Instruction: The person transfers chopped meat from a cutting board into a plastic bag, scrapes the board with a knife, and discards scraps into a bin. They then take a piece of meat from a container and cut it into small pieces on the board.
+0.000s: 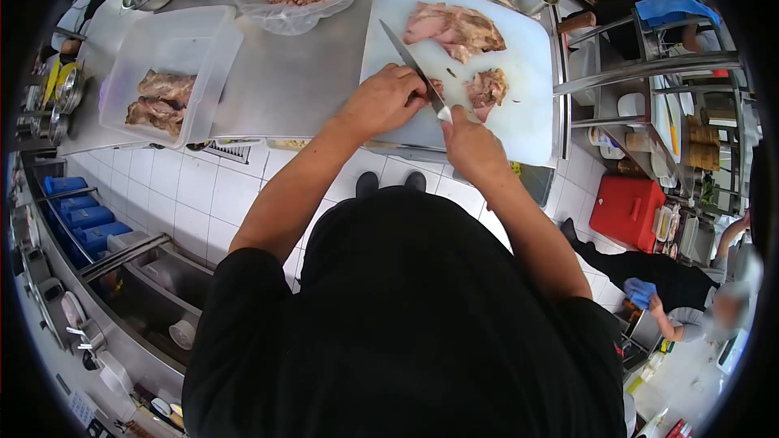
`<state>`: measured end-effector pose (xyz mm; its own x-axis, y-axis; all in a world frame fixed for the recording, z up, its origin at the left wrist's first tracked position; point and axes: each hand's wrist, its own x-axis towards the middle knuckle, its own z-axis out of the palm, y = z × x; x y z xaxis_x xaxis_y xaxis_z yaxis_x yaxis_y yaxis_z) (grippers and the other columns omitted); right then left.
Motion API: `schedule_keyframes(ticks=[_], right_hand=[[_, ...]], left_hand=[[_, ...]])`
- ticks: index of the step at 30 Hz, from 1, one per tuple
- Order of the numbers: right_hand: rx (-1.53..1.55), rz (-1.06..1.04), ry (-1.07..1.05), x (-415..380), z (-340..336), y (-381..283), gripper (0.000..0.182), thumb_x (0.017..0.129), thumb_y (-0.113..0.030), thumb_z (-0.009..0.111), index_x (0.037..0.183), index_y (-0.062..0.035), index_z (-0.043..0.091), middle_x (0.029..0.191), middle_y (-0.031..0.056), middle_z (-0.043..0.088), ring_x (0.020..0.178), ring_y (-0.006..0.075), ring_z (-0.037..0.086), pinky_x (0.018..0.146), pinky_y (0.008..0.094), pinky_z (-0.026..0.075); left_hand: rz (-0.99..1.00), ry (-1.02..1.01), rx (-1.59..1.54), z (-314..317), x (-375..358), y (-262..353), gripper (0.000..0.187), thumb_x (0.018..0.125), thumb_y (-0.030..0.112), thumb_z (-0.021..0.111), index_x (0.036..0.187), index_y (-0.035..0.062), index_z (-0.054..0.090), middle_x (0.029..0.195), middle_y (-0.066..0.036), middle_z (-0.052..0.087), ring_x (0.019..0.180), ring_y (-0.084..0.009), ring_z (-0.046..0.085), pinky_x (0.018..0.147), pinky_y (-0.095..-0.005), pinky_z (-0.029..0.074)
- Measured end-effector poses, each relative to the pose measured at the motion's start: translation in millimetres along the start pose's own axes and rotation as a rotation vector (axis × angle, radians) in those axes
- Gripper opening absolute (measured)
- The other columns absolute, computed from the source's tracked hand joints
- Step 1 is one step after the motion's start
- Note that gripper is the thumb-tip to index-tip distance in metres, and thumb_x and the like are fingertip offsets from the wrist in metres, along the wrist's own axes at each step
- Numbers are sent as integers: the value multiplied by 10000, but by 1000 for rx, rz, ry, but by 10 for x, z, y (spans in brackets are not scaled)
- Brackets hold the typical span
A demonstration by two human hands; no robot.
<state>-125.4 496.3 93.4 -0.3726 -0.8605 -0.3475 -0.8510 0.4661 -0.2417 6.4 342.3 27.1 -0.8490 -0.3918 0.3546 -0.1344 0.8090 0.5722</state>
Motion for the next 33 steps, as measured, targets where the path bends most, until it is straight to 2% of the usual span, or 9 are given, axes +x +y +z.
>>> schedule_keyframes(ticks=[4, 7, 10, 14, 17, 21, 25, 29, 33], right_hand=[[-69, -103, 78, 204, -104, 14, 314, 1026, -288, 496, 1178, -14, 517, 919, 266, 706, 873, 477, 700, 804, 578, 550], [32, 1, -96, -16, -423, -126, 312, 1016, -283, 515, 1171, -12, 527, 880, 264, 711, 852, 479, 703, 789, 585, 554], [-13, 38, 27, -72, 51, -93, 310, 1028, -280, 512, 1164, -1, 520, 835, 294, 687, 778, 500, 684, 689, 590, 544], [-1, -179, 211, 164, 173, 42, 328, 1049, -296, 470, 1166, 6, 520, 841, 288, 692, 735, 494, 684, 659, 583, 547], [80, -22, -67, 91, -319, -173, 333, 1048, -298, 464, 1163, 11, 515, 832, 293, 688, 741, 501, 683, 661, 581, 549], [2, 64, -45, -74, 53, -236, 330, 1028, -284, 488, 1181, 5, 536, 934, 284, 713, 873, 469, 710, 814, 573, 553], [-9, -69, 74, 56, 35, -144, 337, 1032, -288, 472, 1195, 1, 535, 927, 280, 714, 862, 458, 714, 805, 568, 558], [30, 17, -117, -74, -335, -264, 406, 1023, -297, 488, 1279, 17, 513, 920, 285, 713, 877, 476, 705, 805, 579, 553], [57, 43, 18, -73, 224, -238, 395, 1016, -292, 499, 1271, 8, 515, 880, 293, 706, 848, 495, 695, 787, 588, 549]], left_hand=[[-21, -37, -26, -41, 31, -19, 201, 828, 186, 749, 987, 95, 666, 1057, -89, 672, 1063, -311, 622, 926, -411, 517], [-66, -28, -47, -60, -27, 7, 196, 827, 187, 750, 983, 98, 671, 1042, -82, 677, 1052, -306, 624, 908, -411, 518], [-23, -24, -30, -69, -37, -19, 167, 838, 174, 738, 975, 101, 676, 1019, -82, 679, 1047, -305, 626, 893, -416, 518], [18, -36, -19, -64, -94, -59, 116, 868, 157, 703, 967, 99, 683, 1004, -83, 682, 1028, -312, 635, 881, -421, 523], [1, -11, -42, -82, -58, -175, 105, 881, 160, 685, 962, 94, 686, 991, -84, 686, 982, -320, 648, 859, -422, 530], [25, 21, 3, -122, -101, -216, 106, 892, 144, 671, 973, 76, 685, 983, -98, 691, 907, -325, 662, 822, -419, 538], [-51, 61, -98, -121, -131, -246, 112, 907, 128, 661, 988, 55, 683, 996, -119, 693, 881, -321, 669, 811, -412, 539], [-253, 119, -162, -358, -178, -202, 136, 908, 141, 672, 1004, 46, 682, 1014, -115, 697, 903, -324, 677, 810, -405, 539], [-238, 156, -84, -436, -347, -174, 226, 859, 201, 714, 1034, 62, 678, 1058, -143, 680, 1001, -352, 648, 851, -424, 527]])
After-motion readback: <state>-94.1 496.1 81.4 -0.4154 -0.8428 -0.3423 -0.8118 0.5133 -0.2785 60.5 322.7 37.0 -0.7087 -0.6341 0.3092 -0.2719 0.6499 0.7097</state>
